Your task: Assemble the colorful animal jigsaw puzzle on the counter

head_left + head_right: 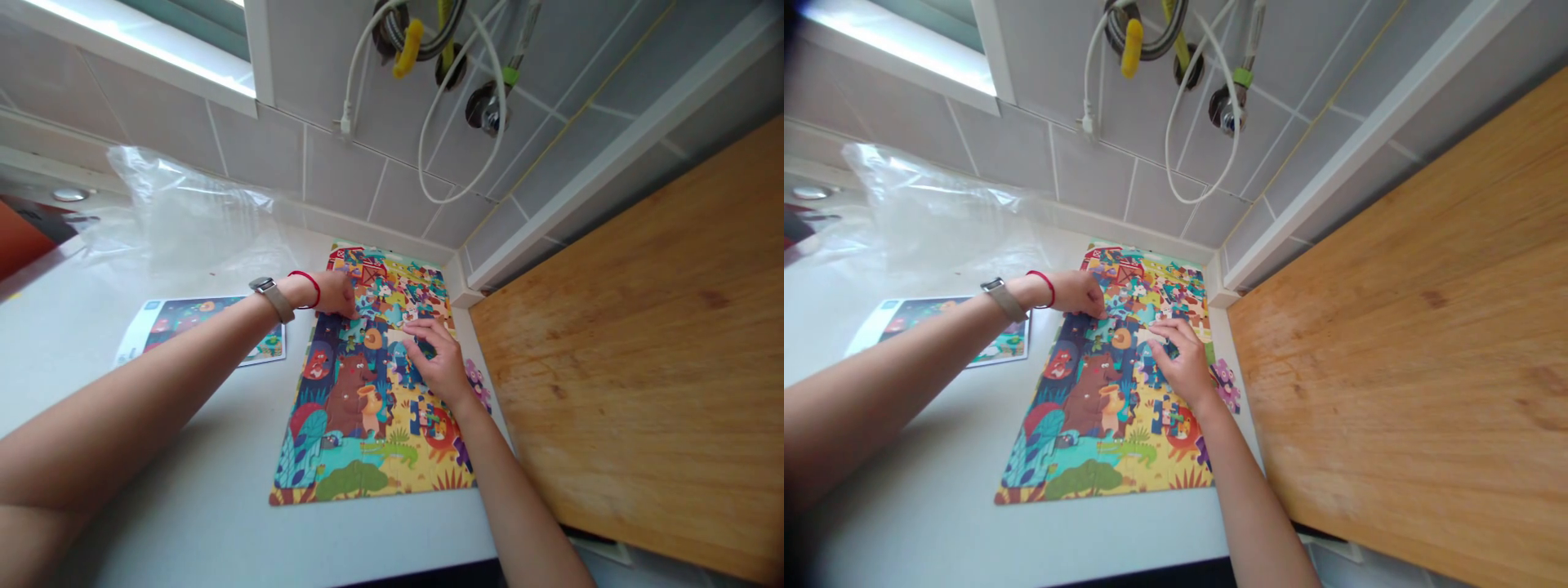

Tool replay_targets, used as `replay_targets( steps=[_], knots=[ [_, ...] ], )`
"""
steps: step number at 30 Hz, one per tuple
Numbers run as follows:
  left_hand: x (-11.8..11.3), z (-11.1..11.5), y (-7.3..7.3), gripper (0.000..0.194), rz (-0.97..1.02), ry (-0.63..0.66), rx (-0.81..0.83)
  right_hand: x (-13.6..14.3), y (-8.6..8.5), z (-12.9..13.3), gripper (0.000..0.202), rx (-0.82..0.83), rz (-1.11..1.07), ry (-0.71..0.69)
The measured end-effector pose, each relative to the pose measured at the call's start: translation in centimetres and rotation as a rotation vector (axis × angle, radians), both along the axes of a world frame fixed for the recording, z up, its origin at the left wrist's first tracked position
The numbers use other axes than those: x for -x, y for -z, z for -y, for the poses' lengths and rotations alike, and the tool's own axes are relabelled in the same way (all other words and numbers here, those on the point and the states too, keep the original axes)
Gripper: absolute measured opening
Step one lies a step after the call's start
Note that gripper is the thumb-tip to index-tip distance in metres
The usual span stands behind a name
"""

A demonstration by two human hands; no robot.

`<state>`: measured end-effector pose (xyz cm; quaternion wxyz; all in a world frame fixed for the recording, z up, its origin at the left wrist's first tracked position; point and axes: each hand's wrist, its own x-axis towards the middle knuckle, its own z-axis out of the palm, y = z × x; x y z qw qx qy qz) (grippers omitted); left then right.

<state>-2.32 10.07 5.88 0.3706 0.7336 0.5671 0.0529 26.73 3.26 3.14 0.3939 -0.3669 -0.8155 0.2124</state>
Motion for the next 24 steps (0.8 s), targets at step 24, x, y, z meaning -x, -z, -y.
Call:
replay_targets(
  steps=[24],
  knots=[
    [0.0, -0.2, -1.2, 0.027, 0.187, -0.115, 0.134, -0.1, 0.0, -0.1, 0.017, 0.065, 0.043, -0.016]
  ],
)
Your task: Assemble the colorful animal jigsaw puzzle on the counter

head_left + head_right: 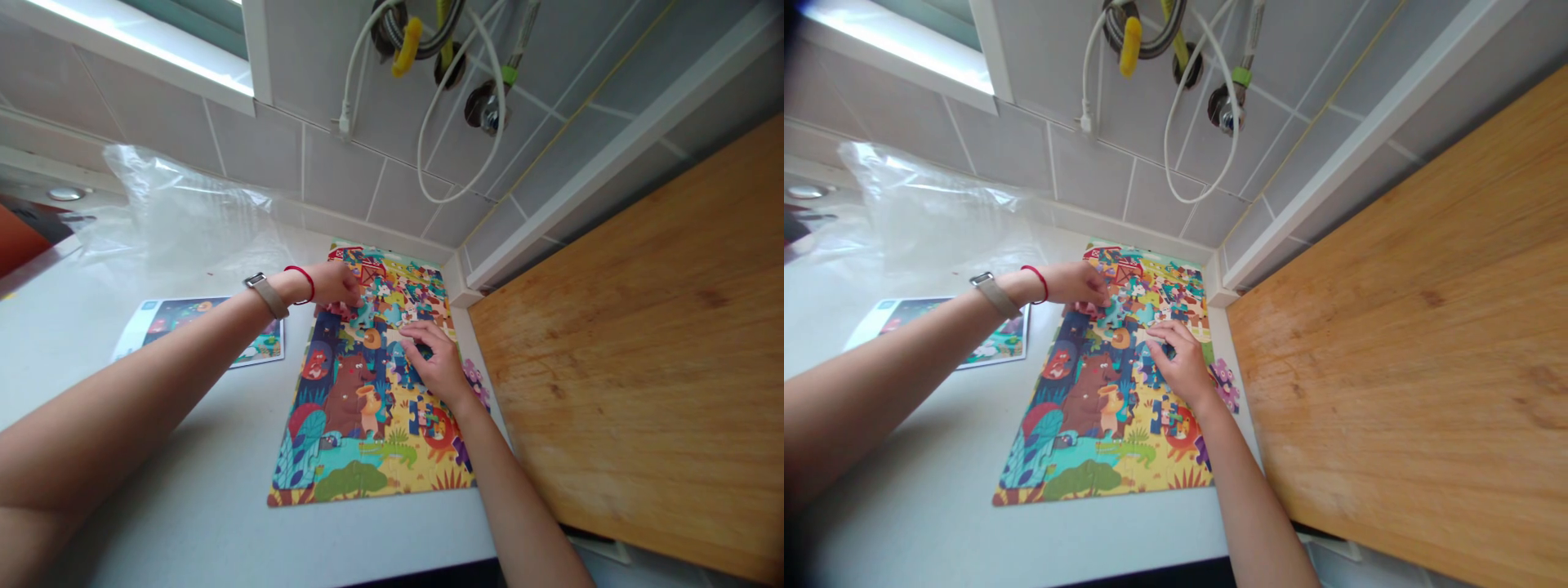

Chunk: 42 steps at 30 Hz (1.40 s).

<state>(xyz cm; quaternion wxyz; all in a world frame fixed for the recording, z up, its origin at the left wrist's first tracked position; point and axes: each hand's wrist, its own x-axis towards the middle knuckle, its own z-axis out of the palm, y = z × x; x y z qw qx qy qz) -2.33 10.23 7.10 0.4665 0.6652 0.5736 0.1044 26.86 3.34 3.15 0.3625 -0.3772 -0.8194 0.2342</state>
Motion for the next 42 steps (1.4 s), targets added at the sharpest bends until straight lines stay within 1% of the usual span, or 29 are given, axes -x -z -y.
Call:
replay_targets(
  steps=[2, 4, 8, 10, 12, 15, 18, 21, 23, 25, 27, 29, 32, 36, 39, 42],
  knots=[
    [-0.5, 0.1, -0.4, 0.031, 0.101, -0.023, 0.007, 0.1, 0.0, 0.0, 0.018, 0.008, -0.007, 0.010],
    [-1.5, 0.5, -0.7, 0.039, 0.208, -0.041, 0.002, 0.1, 0.1, 0.1, 0.020, 0.046, -0.029, 0.030],
    [-4.5, 2.1, -0.8, 0.049, 0.360, -0.035, -0.011, 0.2, 0.1, 0.2, 0.033, 0.208, -0.191, 0.110],
    [-5.9, 2.9, -0.5, 0.047, 0.389, -0.003, -0.005, 0.2, -0.1, 0.3, 0.036, 0.274, -0.265, 0.152],
    [-6.7, 3.6, -0.3, 0.037, 0.386, 0.046, -0.002, 0.1, -0.5, 0.4, 0.036, 0.312, -0.302, 0.188],
    [-7.2, 4.2, -0.1, 0.018, 0.322, 0.131, -0.037, -0.2, -0.9, 0.3, 0.034, 0.341, -0.356, 0.233],
    [-7.0, 4.3, -0.2, 0.014, 0.211, 0.180, -0.138, -0.5, -0.5, 0.0, 0.037, 0.319, -0.342, 0.268],
    [-6.5, 4.0, -0.5, 0.019, 0.066, 0.187, -0.259, -0.7, -0.1, -0.1, 0.044, 0.240, -0.250, 0.257],
    [-5.7, 3.7, -0.8, 0.023, -0.048, 0.179, -0.326, -0.8, 0.0, -0.1, 0.042, 0.189, -0.211, 0.227],
    [-4.7, 3.3, -1.2, 0.026, -0.167, 0.162, -0.372, -1.0, -0.2, -0.1, 0.039, 0.172, -0.203, 0.214],
    [-3.4, 2.8, -1.6, 0.031, -0.291, 0.132, -0.396, -1.5, -0.5, -0.3, 0.039, 0.185, -0.210, 0.237],
    [-2.2, 2.4, -1.8, 0.041, -0.411, 0.088, -0.402, -2.1, -0.8, -0.7, 0.040, 0.204, -0.224, 0.274],
    [-1.3, 2.1, -1.9, 0.052, -0.517, 0.072, -0.390, -3.1, -0.9, -1.4, 0.040, 0.220, -0.277, 0.323],
    [-2.0, 2.5, -2.0, 0.051, -0.537, 0.151, -0.378, -3.8, -0.8, -2.1, 0.042, 0.229, -0.332, 0.364],
    [-3.3, 3.6, -2.1, 0.051, -0.556, 0.193, -0.379, -3.7, -0.8, -2.2, 0.043, 0.255, -0.361, 0.372],
    [-4.9, 5.0, -1.6, 0.049, -0.559, 0.239, -0.429, -3.4, -0.7, -2.2, 0.043, 0.262, -0.366, 0.366]
  ],
)
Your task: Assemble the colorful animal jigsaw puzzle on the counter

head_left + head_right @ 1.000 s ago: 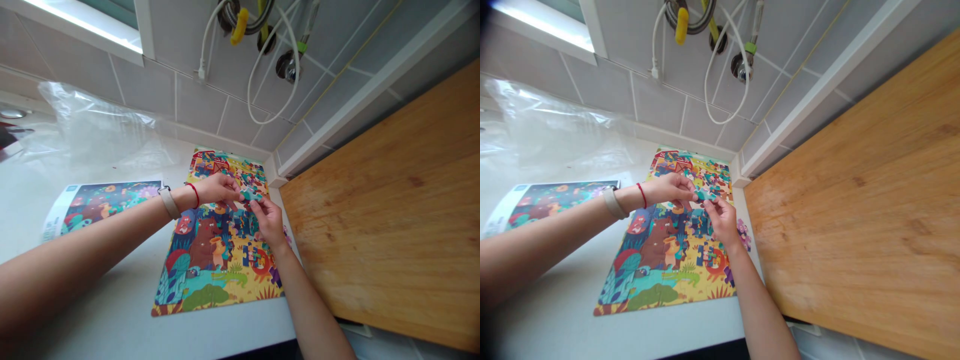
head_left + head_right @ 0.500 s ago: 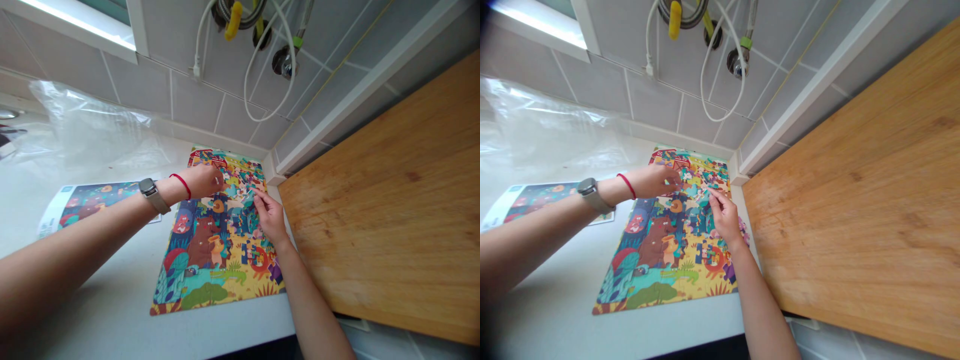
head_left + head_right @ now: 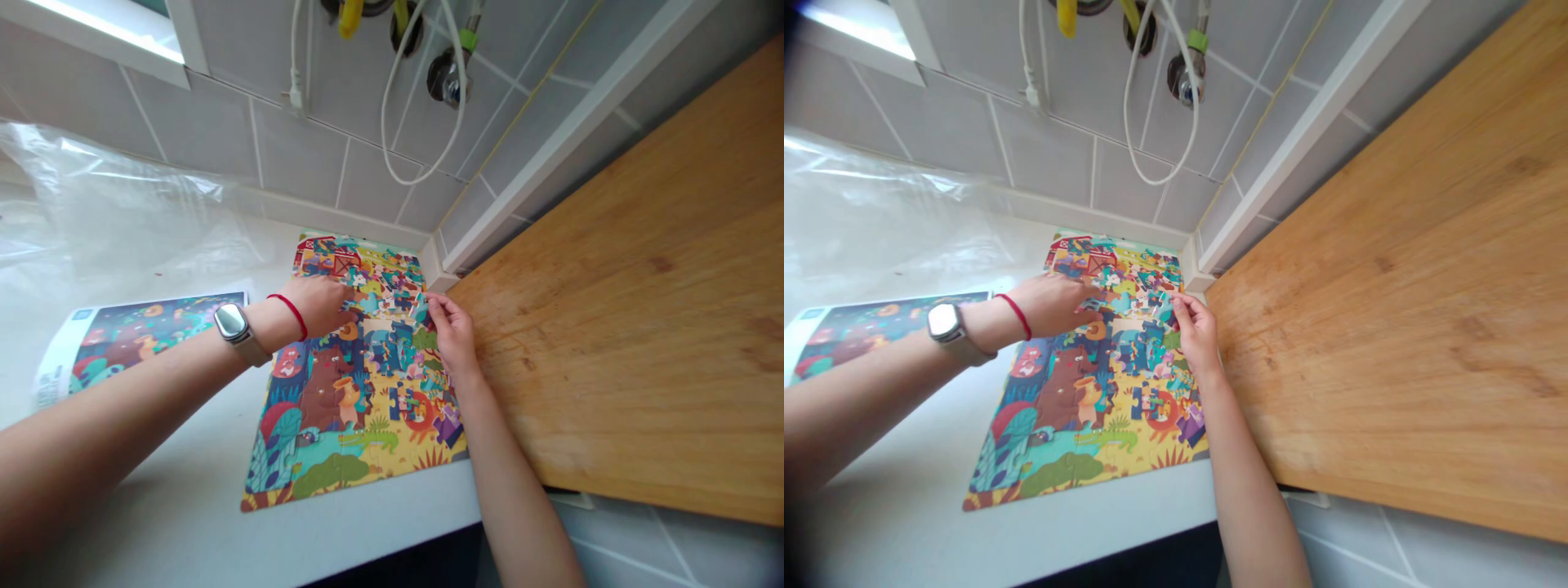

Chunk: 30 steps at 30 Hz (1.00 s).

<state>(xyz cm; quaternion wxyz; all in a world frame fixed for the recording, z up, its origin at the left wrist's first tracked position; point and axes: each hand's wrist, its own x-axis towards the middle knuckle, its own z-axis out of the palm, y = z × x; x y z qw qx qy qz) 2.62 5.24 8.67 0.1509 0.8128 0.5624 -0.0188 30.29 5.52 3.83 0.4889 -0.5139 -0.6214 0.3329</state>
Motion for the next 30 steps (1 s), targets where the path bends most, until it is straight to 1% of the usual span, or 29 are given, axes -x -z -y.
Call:
replay_targets(
  steps=[2, 5, 7, 9, 12, 16, 19, 21, 24, 26, 28, 30],
  knots=[
    [-1.3, 1.0, 0.8, 0.046, 0.032, 0.087, -0.060, 0.1, 0.1, 0.0, 0.044, 0.008, -0.003, -0.003],
    [-3.2, 2.5, 2.5, 0.057, 0.101, 0.246, -0.150, 0.2, 0.3, -0.1, 0.045, 0.035, -0.027, -0.017],
    [-4.1, 3.2, 3.5, 0.060, 0.093, 0.297, -0.161, 0.2, 0.4, -0.1, 0.046, 0.048, -0.031, -0.036],
    [-4.6, 3.6, 4.1, 0.058, 0.083, 0.305, -0.156, 0.3, 0.4, 0.0, 0.047, 0.058, -0.033, -0.056],
    [-4.8, 3.7, 4.3, 0.056, 0.095, 0.308, -0.133, 0.7, 0.5, 0.2, 0.045, 0.069, -0.073, -0.087],
    [-4.6, 3.2, 4.3, 0.058, 0.112, 0.284, -0.143, 1.1, 0.6, 0.3, 0.044, 0.100, -0.153, -0.146],
    [-4.3, 2.6, 4.8, 0.059, 0.143, 0.285, -0.167, 1.0, 0.5, 0.2, 0.043, 0.142, -0.170, -0.200],
    [-4.1, 2.1, 5.3, 0.058, 0.182, 0.283, -0.184, 0.6, 0.6, 0.1, 0.038, 0.161, -0.122, -0.272],
    [-3.8, 1.5, 6.0, 0.057, 0.262, 0.268, -0.214, 0.0, 0.8, 0.0, 0.031, 0.166, 0.013, -0.356],
    [-3.7, 1.3, 6.2, 0.056, 0.312, 0.278, -0.232, -0.3, 1.0, -0.2, 0.028, 0.152, 0.098, -0.360],
    [-3.7, 1.1, 6.3, 0.054, 0.362, 0.313, -0.254, -0.5, 1.1, -0.3, 0.026, 0.131, 0.155, -0.337],
    [-3.7, 0.9, 6.5, 0.050, 0.419, 0.341, -0.293, -0.6, 1.2, -0.4, 0.030, 0.129, 0.185, -0.324]
  ],
)
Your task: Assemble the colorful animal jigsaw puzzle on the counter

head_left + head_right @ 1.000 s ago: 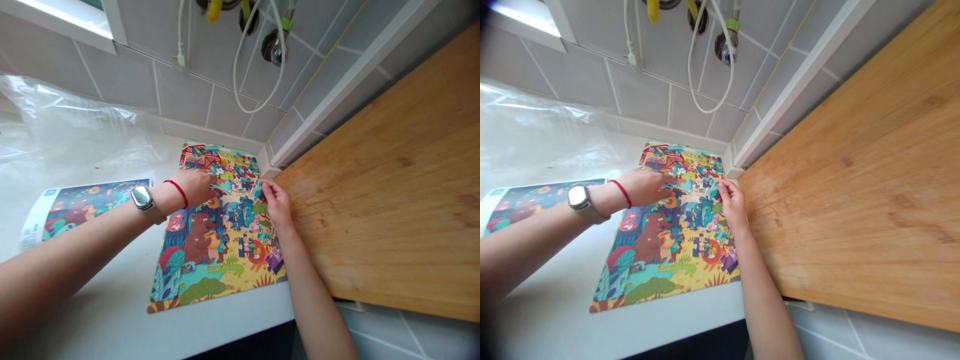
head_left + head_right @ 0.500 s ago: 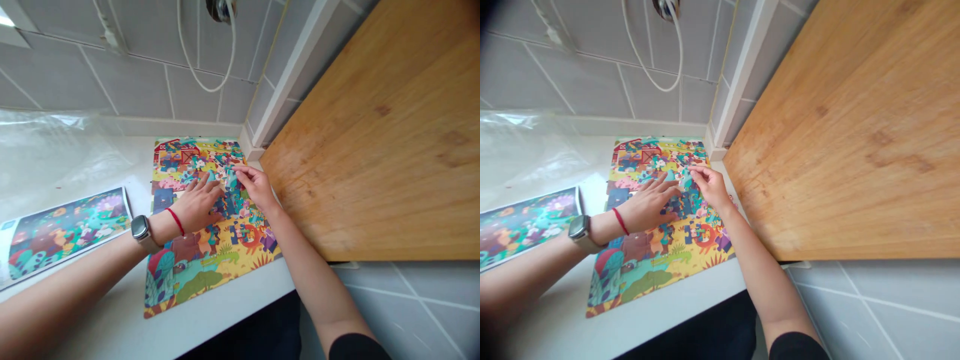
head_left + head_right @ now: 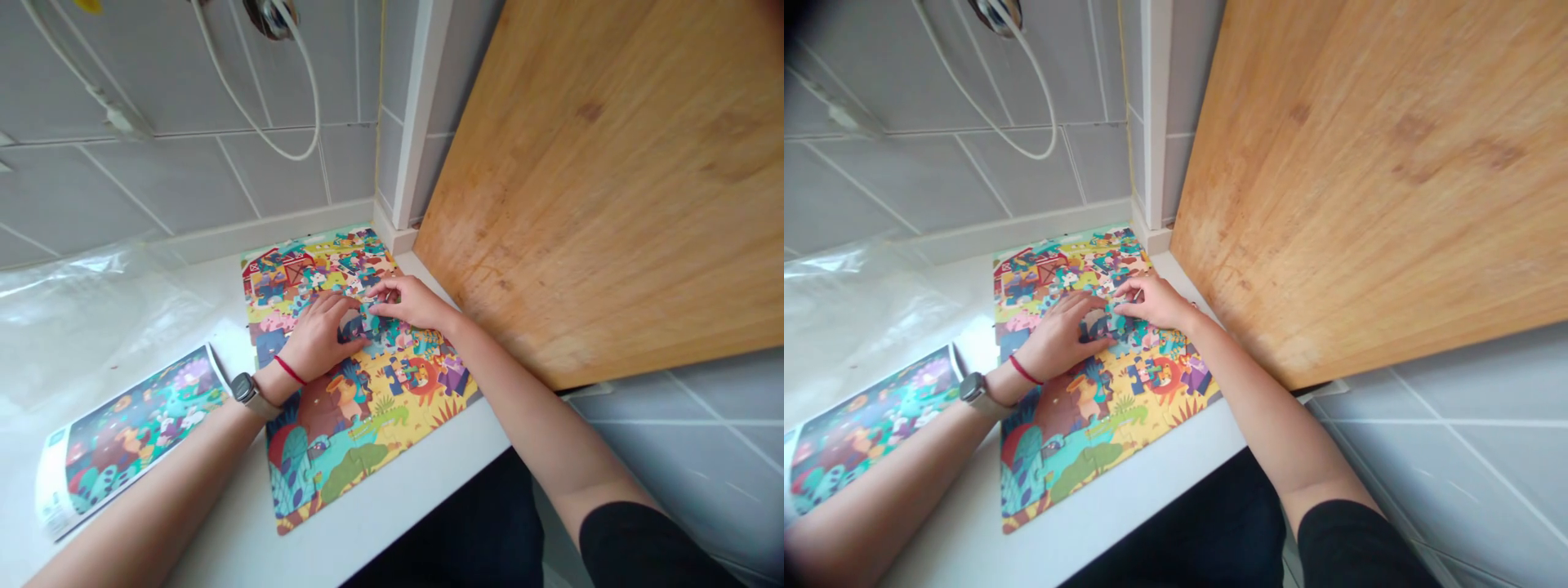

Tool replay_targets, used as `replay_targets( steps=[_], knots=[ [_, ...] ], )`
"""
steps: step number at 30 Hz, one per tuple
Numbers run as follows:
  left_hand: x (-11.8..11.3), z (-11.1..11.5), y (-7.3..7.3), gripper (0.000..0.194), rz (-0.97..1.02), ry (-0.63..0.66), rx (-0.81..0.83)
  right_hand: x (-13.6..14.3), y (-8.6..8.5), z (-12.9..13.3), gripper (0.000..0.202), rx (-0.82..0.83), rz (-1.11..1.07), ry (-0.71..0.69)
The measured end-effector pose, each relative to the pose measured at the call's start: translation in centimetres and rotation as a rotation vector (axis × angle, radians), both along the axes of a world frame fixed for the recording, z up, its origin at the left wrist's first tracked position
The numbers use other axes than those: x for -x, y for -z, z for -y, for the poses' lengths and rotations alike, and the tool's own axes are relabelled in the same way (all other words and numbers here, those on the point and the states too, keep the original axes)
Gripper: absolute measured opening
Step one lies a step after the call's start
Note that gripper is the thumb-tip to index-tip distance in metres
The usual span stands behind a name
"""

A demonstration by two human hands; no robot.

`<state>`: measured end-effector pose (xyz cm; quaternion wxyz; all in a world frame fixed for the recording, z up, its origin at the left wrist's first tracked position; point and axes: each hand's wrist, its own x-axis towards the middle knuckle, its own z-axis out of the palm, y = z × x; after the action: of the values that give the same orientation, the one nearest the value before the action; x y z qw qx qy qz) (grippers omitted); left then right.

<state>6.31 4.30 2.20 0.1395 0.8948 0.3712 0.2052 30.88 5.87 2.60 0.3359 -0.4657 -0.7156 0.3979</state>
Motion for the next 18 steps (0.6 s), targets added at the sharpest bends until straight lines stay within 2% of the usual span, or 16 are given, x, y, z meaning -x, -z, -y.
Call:
replay_targets(
  steps=[5, 7, 10, 12, 14, 18],
  knots=[
    [-0.2, 0.0, 0.5, 0.044, 0.088, -0.011, -0.052, 0.1, 0.1, 0.1, 0.033, 0.072, 0.014, -0.134],
    [-0.3, 0.2, 0.5, 0.054, 0.105, -0.023, -0.039, -0.1, 0.1, 0.0, 0.031, 0.063, 0.011, -0.144],
    [-0.5, 0.6, 0.3, 0.070, 0.177, -0.059, -0.021, -0.8, 0.0, -0.7, 0.034, -0.004, -0.058, -0.028],
    [-0.8, 0.9, 0.1, 0.060, 0.187, -0.050, -0.031, -1.2, -0.1, -1.2, 0.037, -0.033, -0.178, 0.112],
    [-1.2, 1.3, 0.0, 0.049, 0.141, 0.020, -0.048, -1.4, -0.2, -1.6, 0.043, -0.013, -0.311, 0.235],
    [-2.0, 2.6, 0.4, 0.051, -0.029, 0.252, -0.019, -1.4, -0.5, -1.6, 0.051, 0.085, -0.483, 0.351]
  ],
)
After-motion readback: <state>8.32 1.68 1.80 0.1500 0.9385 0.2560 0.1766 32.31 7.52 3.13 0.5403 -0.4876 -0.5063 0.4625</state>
